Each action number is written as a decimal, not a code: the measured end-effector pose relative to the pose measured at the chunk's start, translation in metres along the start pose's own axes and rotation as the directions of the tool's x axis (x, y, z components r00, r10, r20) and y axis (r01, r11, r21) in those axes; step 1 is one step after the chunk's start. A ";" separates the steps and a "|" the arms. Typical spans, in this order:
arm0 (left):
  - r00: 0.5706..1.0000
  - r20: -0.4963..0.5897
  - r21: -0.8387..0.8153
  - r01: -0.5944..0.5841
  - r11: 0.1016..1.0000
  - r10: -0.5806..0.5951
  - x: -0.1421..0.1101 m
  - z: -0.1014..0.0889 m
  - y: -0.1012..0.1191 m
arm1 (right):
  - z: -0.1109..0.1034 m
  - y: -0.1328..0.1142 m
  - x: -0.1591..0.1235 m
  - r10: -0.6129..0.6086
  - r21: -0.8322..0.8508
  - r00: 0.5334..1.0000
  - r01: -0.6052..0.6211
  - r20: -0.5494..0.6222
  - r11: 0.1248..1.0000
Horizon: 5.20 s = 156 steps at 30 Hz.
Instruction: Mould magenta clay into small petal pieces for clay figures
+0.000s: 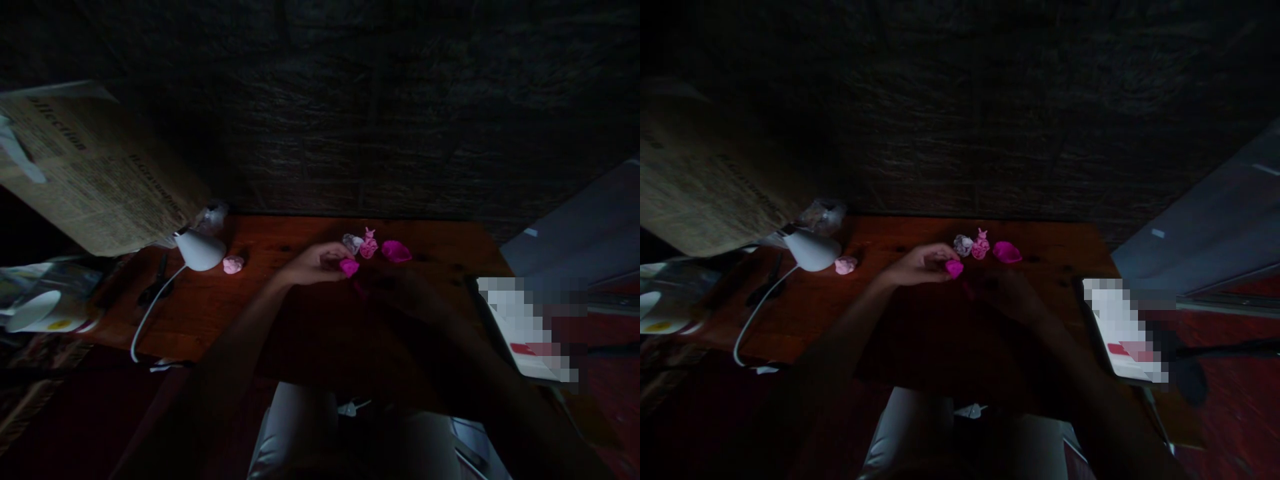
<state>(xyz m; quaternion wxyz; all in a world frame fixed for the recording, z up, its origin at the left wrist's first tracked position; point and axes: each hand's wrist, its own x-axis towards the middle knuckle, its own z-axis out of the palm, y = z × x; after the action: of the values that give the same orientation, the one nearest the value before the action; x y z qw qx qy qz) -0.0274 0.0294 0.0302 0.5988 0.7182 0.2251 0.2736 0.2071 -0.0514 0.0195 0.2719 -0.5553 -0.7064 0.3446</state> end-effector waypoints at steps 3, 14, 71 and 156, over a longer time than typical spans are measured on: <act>0.999 -0.044 -0.038 0.011 0.999 -0.013 0.002 0.004 -0.001 | 0.002 -0.007 0.000 -0.088 0.185 0.985 0.115 -0.147 0.976; 0.978 -0.188 0.025 -0.093 0.995 0.096 0.008 0.021 -0.011 | 0.021 -0.020 -0.004 -0.140 0.091 0.900 0.194 -0.414 0.977; 0.931 -0.194 0.188 -0.273 0.943 0.308 0.013 0.035 -0.028 | 0.004 -0.002 0.007 -0.140 0.186 0.928 0.214 -0.346 0.959; 0.927 -0.284 0.619 -0.020 0.785 0.246 -0.021 0.004 -0.030 | 0.017 -0.003 0.004 0.134 0.652 0.944 0.102 -0.302 0.751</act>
<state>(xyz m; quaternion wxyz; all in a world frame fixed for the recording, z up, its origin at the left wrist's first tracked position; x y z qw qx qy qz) -0.0406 0.0180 -0.0028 0.2666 0.8255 0.3512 0.3524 0.1917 -0.0515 0.0113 0.5613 -0.4792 -0.4784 0.4759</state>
